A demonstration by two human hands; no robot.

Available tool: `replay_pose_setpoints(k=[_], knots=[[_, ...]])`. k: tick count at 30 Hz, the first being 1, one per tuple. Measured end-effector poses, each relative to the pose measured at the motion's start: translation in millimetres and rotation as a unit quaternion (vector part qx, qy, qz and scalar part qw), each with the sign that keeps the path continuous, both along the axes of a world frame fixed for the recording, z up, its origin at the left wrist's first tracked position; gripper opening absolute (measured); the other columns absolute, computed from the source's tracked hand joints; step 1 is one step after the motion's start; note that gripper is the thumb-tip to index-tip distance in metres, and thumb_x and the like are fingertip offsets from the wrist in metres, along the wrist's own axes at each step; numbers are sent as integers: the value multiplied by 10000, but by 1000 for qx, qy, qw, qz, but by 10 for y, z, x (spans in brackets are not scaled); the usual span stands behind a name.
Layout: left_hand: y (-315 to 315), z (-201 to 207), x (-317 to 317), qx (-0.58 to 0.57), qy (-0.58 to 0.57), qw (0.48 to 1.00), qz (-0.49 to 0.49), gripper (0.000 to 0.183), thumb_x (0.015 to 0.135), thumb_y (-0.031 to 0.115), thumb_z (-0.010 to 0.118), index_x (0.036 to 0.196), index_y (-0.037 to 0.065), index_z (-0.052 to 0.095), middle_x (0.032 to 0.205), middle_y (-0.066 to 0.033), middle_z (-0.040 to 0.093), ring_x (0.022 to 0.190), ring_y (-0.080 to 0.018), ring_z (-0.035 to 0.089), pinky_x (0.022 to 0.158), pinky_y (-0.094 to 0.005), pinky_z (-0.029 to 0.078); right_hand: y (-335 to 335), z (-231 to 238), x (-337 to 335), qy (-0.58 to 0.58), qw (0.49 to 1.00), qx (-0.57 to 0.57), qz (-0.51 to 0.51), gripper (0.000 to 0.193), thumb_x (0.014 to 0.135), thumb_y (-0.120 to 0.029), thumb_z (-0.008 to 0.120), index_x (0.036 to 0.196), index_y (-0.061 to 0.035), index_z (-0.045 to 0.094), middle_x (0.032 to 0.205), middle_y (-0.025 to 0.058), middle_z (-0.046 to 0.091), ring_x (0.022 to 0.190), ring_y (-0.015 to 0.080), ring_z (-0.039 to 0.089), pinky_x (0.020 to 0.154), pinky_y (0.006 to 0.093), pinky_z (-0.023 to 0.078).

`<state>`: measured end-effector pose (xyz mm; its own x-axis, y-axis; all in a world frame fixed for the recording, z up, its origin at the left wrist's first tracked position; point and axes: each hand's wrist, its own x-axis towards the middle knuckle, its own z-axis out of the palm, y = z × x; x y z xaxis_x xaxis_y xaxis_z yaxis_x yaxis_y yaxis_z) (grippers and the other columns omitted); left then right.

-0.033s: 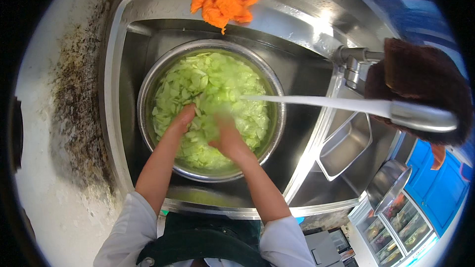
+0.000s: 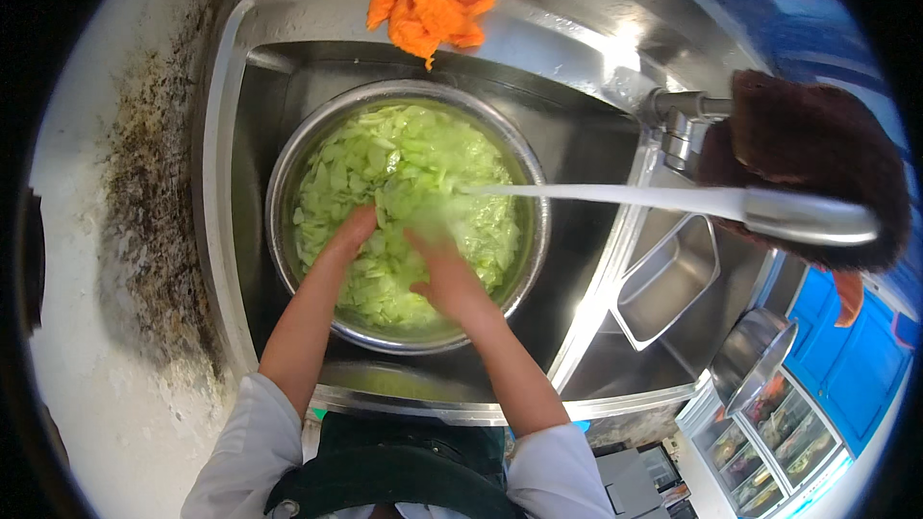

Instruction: The person pours oil from a plastic bottle into a bowl, then wipes the inside of a large stainless steel pot with an orange cloth. They ladle liquid from the bowl into the pot, wash chopped vegetables in a sink, and retrieve a yellow bowl and a plastic bag of meat from a refrigerator.

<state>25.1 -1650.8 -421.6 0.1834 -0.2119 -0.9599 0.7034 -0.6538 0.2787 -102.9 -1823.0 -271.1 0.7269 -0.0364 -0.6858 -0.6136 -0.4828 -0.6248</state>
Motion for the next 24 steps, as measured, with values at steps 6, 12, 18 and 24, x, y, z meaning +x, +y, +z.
replay_pose_setpoints(k=[6,12,18,24], knots=[[150,893,-5,11,-364,898,-248,599,896,397,665,1365,62,504,1296,-262,539,1130,-401,572,952,-471,465,-926,732,-216,-263,843,81,-462,252,986,-122,561,1179,19,640,1219,140,642,1147,242,610,1007,352,490],[392,1312,-55,-3,-436,826,-358,523,870,228,689,1358,130,525,1347,-268,489,1186,-441,527,967,-465,470,-1882,1128,85,-357,599,340,-631,452,1017,-248,472,1379,20,444,1419,133,485,1327,311,426,1151,452,314],[643,1448,-275,60,-571,771,-276,510,859,131,674,1346,110,525,1351,-228,477,1206,-404,503,1016,-445,432,-1818,1176,281,-374,614,314,-620,453,1025,-289,457,1372,2,461,1402,146,503,1328,293,443,1121,435,336],[1074,1298,-689,166,-561,811,-34,735,821,142,694,1443,-11,336,1419,-271,375,1334,-421,346,1129,-468,288,-1302,-179,13,-133,896,-93,-414,619,958,-311,605,1434,36,415,1304,199,600,1170,233,575,1007,303,419]])
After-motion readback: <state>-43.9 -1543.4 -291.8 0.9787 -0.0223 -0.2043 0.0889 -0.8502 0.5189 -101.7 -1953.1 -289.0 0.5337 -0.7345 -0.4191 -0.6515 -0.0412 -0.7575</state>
